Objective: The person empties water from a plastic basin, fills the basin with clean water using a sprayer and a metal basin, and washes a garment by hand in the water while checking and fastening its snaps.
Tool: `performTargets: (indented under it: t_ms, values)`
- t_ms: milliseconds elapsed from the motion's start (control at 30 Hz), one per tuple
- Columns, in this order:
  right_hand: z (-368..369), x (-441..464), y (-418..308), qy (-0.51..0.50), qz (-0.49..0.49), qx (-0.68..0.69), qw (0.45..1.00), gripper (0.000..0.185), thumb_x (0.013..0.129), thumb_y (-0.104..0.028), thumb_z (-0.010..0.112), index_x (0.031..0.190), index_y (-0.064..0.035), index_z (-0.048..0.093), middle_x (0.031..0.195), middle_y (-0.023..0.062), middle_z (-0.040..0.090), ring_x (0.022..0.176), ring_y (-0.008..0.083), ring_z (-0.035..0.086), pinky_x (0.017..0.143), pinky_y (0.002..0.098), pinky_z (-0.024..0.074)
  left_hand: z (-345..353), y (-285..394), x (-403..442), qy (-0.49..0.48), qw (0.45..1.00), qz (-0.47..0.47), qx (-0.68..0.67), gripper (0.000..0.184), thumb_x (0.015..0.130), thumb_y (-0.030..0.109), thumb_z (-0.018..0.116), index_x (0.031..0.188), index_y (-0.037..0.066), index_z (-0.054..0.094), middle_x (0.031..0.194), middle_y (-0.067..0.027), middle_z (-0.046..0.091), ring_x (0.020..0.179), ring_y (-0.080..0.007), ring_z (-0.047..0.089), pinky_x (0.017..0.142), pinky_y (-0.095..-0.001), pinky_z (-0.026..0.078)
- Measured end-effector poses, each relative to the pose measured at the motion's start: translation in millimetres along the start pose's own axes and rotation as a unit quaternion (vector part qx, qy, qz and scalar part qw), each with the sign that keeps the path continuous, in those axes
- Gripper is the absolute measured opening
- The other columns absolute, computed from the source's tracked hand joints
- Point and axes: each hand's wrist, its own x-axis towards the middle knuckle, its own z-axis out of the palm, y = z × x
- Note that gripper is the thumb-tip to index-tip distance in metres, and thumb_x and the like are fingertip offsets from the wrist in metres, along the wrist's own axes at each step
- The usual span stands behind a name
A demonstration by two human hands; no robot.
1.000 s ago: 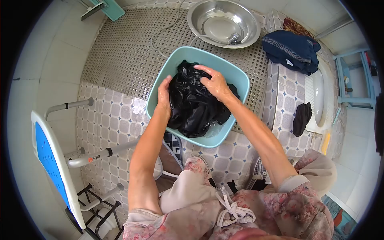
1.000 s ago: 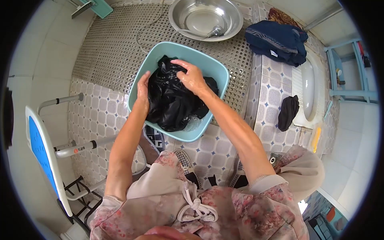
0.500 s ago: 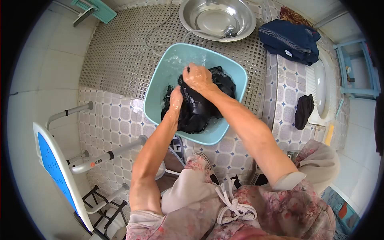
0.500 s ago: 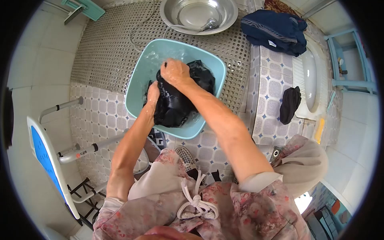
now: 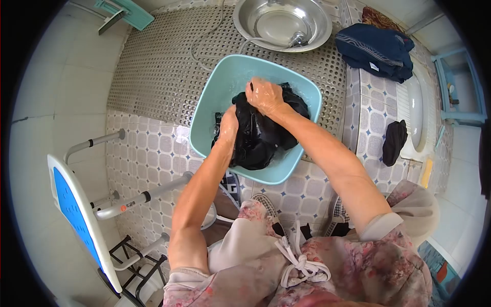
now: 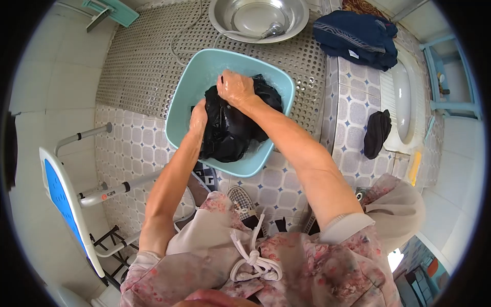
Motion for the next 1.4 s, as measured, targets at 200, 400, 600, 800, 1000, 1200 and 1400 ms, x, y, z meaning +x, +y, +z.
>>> performTargets:
  t_ms: [200, 400, 600, 800, 1000, 1200, 1400]
  values:
    - [-8.5, -10.1, 6.2, 0.084, -0.096, -0.081, 0.988, 0.039, 0.090, -0.041, 0.065, 0.113, -0.0100, 0.064, 0.112, 0.0127, 0.059, 0.105, 0.0331, 0.055, 0.087, 0.0487, 0.0447, -11.2, 70.7, -33.9, 0.034, 0.989, 0.142, 0.015, 0.059, 0.092, 0.038, 0.064, 0.135, 0.000, 0.049, 0.117, -0.0210, 0.063, 0.105, -0.0295, 0.062, 0.094, -0.0378, 0.048]
    - [19.8, -28.2, 14.6, -0.060, -0.093, -0.156, 0.982, 0.059, 0.089, -0.042, 0.065, 0.139, -0.0140, 0.048, 0.142, 0.0172, 0.041, 0.117, 0.0427, 0.045, 0.096, 0.0555, 0.0424, 24.1, 56.5, -8.0, 0.008, 0.907, 0.171, 0.385, 0.061, 0.086, 0.030, 0.065, 0.139, 0.008, 0.043, 0.113, -0.0298, 0.061, 0.101, -0.0479, 0.063, 0.090, -0.0526, 0.051]
    - [33.9, -13.0, 25.6, -0.068, -0.085, -0.177, 0.978, 0.059, 0.089, -0.038, 0.066, 0.140, -0.0147, 0.049, 0.143, 0.0189, 0.046, 0.127, 0.0439, 0.045, 0.101, 0.0540, 0.0427, 9.6, 93.0, -11.0, -0.031, 0.943, 0.042, 0.329, 0.052, 0.084, 0.027, 0.067, 0.127, 0.000, 0.055, 0.119, -0.0269, 0.063, 0.105, -0.0426, 0.064, 0.091, -0.0485, 0.051]
    - [16.2, -11.5, 23.4, -0.001, 0.000, 0.189, 0.982, 0.039, 0.082, -0.029, 0.074, 0.119, -0.0180, 0.067, 0.104, 0.0142, 0.068, 0.101, 0.0351, 0.064, 0.091, 0.0433, 0.0509, -25.8, 70.8, -11.8, -0.135, 0.909, -0.179, -0.351, 0.079, 0.085, 0.049, 0.068, 0.146, 0.004, 0.046, 0.142, -0.0147, 0.052, 0.133, -0.0289, 0.048, 0.109, -0.0411, 0.039]
    - [-68.2, -72.7, -104.7, -0.051, -0.099, 0.220, 0.969, 0.021, 0.081, -0.021, 0.074, 0.101, -0.0144, 0.071, 0.093, 0.0110, 0.059, 0.087, 0.0291, 0.065, 0.073, 0.0386, 0.0546, -31.4, 62.4, -4.1, -0.221, 0.865, -0.144, -0.427, 0.050, 0.092, 0.043, 0.058, 0.127, 0.006, 0.058, 0.114, -0.0112, 0.063, 0.099, -0.0235, 0.061, 0.086, -0.0359, 0.051]
    - [-23.5, -84.7, -113.9, 0.080, -0.225, 0.094, 0.966, 0.015, 0.080, -0.026, 0.070, 0.086, -0.0134, 0.065, 0.083, 0.0094, 0.052, 0.071, 0.0276, 0.062, 0.060, 0.0401, 0.0541, -1.1, 23.5, -18.1, -0.321, 0.825, 0.196, -0.423, 0.029, 0.099, 0.028, 0.049, 0.119, 0.011, 0.060, 0.101, -0.0106, 0.064, 0.092, -0.0206, 0.062, 0.083, -0.0322, 0.052]
    - [15.4, -14.8, -29.5, 0.091, -0.003, 0.082, 0.992, 0.025, 0.093, -0.026, 0.055, 0.083, -0.0027, 0.058, 0.079, 0.0220, 0.065, 0.072, 0.0434, 0.065, 0.064, 0.0514, 0.0535, 9.8, 56.3, -49.0, -0.100, 0.914, -0.134, -0.369, 0.041, 0.103, 0.027, 0.038, 0.123, 0.001, 0.062, 0.115, -0.0108, 0.067, 0.104, -0.0230, 0.065, 0.094, -0.0355, 0.052]
